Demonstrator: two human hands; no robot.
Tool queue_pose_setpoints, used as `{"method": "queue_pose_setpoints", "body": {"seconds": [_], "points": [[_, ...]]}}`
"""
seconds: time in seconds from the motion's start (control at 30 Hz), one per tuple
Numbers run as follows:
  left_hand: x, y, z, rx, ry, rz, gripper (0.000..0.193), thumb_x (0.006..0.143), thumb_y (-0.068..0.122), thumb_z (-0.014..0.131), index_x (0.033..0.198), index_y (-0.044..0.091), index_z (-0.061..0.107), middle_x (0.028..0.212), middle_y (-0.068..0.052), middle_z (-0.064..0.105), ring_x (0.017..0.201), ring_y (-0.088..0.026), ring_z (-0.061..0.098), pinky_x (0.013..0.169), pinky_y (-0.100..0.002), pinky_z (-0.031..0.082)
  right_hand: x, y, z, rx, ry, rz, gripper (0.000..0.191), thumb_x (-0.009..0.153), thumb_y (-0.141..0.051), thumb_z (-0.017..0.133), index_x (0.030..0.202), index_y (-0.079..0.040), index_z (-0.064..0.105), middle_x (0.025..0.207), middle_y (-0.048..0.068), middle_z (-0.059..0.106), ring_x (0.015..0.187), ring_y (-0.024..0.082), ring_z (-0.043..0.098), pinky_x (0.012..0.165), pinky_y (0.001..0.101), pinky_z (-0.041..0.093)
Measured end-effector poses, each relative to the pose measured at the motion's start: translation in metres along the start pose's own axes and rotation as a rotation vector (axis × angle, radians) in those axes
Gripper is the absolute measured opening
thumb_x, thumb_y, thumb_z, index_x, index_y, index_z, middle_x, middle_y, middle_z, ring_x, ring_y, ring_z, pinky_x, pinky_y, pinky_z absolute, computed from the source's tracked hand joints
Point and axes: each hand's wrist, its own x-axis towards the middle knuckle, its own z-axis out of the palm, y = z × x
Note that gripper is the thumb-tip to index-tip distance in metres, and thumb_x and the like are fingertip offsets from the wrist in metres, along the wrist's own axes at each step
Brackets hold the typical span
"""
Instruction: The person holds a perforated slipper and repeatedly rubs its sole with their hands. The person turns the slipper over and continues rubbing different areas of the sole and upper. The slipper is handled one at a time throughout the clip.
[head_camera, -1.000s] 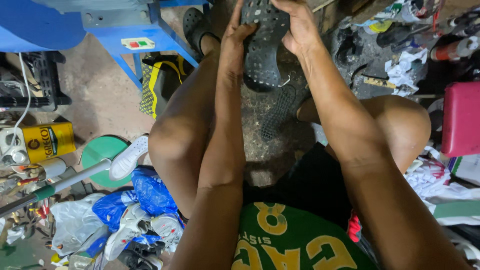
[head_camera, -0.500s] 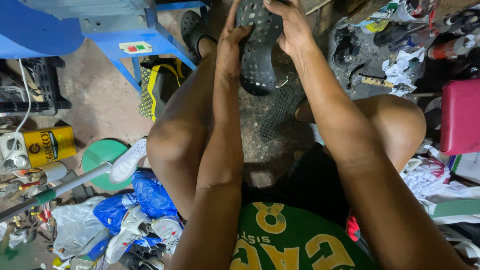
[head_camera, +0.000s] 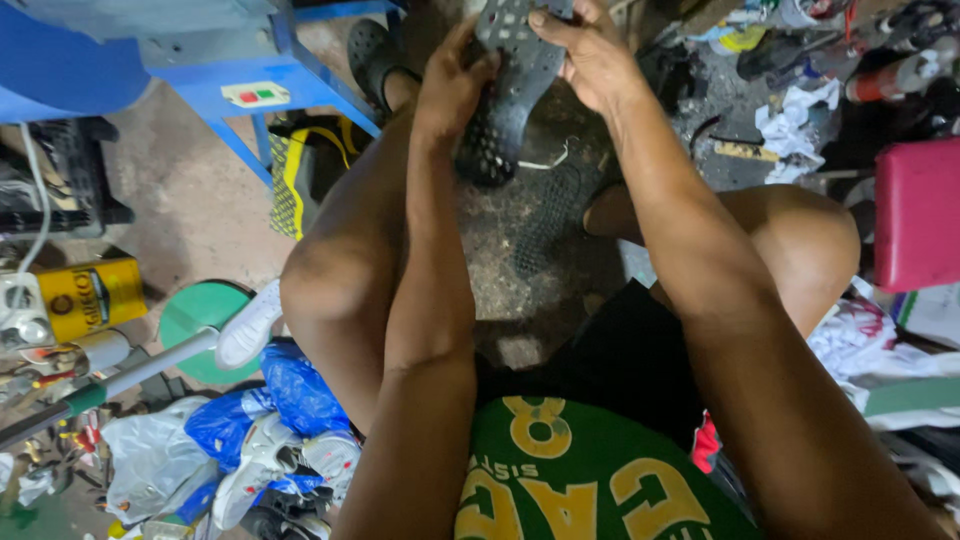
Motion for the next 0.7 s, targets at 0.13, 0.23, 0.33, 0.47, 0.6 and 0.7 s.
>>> {"method": "queue_pose_setpoints", "body": {"seconds": [0.13, 0.23, 0.33, 0.47, 0.6, 0.7], "points": [[0.011, -0.002, 0.002, 0.135, -0.001, -0.018, 0.044, 0.097, 0.006, 0.069, 0.139, 0.003, 0.059, 0.120, -0.011, 0.074, 0.110, -0.021, 0.069, 0.099, -0.033, 0.054, -0.005, -0.013, -0.018, 0.003, 0.038, 0.035, 0.017, 0.101, -0.012, 0.064, 0.116, -0.008, 0.068, 0.108, 0.002, 0.076, 0.101, 0.017, 0.077, 0.086, 0.0404, 0.069], [0.015, 0.002, 0.004, 0.412, 0.057, 0.120, 0.038, 0.096, 0.017, 0.071, 0.131, 0.002, 0.065, 0.122, -0.015, 0.074, 0.114, -0.026, 0.071, 0.099, -0.035, 0.051, -0.005, -0.020, -0.024, -0.046, 0.024, -0.048, 0.025, 0.110, -0.023, 0.056, 0.116, -0.004, 0.071, 0.108, 0.007, 0.078, 0.097, 0.020, 0.075, 0.082, 0.0404, 0.065], [0.015, 0.013, 0.015, 0.756, 0.367, 0.312, 0.038, 0.090, 0.036, 0.076, 0.110, 0.004, 0.073, 0.106, -0.019, 0.076, 0.102, -0.035, 0.068, 0.087, -0.043, 0.052, -0.002, -0.022, -0.023, -0.099, 0.118, -0.099, 0.017, 0.105, -0.019, 0.060, 0.108, -0.005, 0.070, 0.099, 0.005, 0.076, 0.089, 0.020, 0.076, 0.076, 0.0436, 0.066], [0.007, 0.023, 0.038, 0.471, 0.571, -0.280, 0.052, 0.099, 0.051, 0.055, 0.101, 0.003, 0.076, 0.090, -0.014, 0.077, 0.085, -0.027, 0.075, 0.080, -0.042, 0.059, 0.003, -0.020, -0.016, 0.075, 0.075, -0.101, 0.006, 0.107, -0.011, 0.063, 0.109, -0.005, 0.064, 0.105, 0.009, 0.073, 0.092, 0.024, 0.075, 0.083, 0.0458, 0.069], [0.001, 0.017, 0.053, -0.102, 0.322, -0.670, 0.065, 0.102, 0.056, 0.040, 0.103, 0.002, 0.075, 0.090, -0.012, 0.077, 0.088, -0.025, 0.074, 0.078, -0.039, 0.060, 0.005, -0.016, -0.003, 0.220, -0.002, -0.084, 0.005, 0.110, -0.004, 0.065, 0.113, -0.005, 0.061, 0.109, 0.010, 0.068, 0.092, 0.028, 0.072, 0.088, 0.0476, 0.069], [0.010, 0.008, 0.057, -0.456, 0.339, -0.394, 0.047, 0.100, 0.046, 0.046, 0.119, 0.008, 0.066, 0.107, -0.005, 0.074, 0.101, -0.018, 0.071, 0.086, -0.036, 0.061, 0.003, -0.016, 0.011, 0.219, -0.012, -0.064, 0.015, 0.104, -0.002, 0.063, 0.118, -0.005, 0.064, 0.113, 0.013, 0.072, 0.099, 0.030, 0.076, 0.088, 0.0437, 0.066]]}}
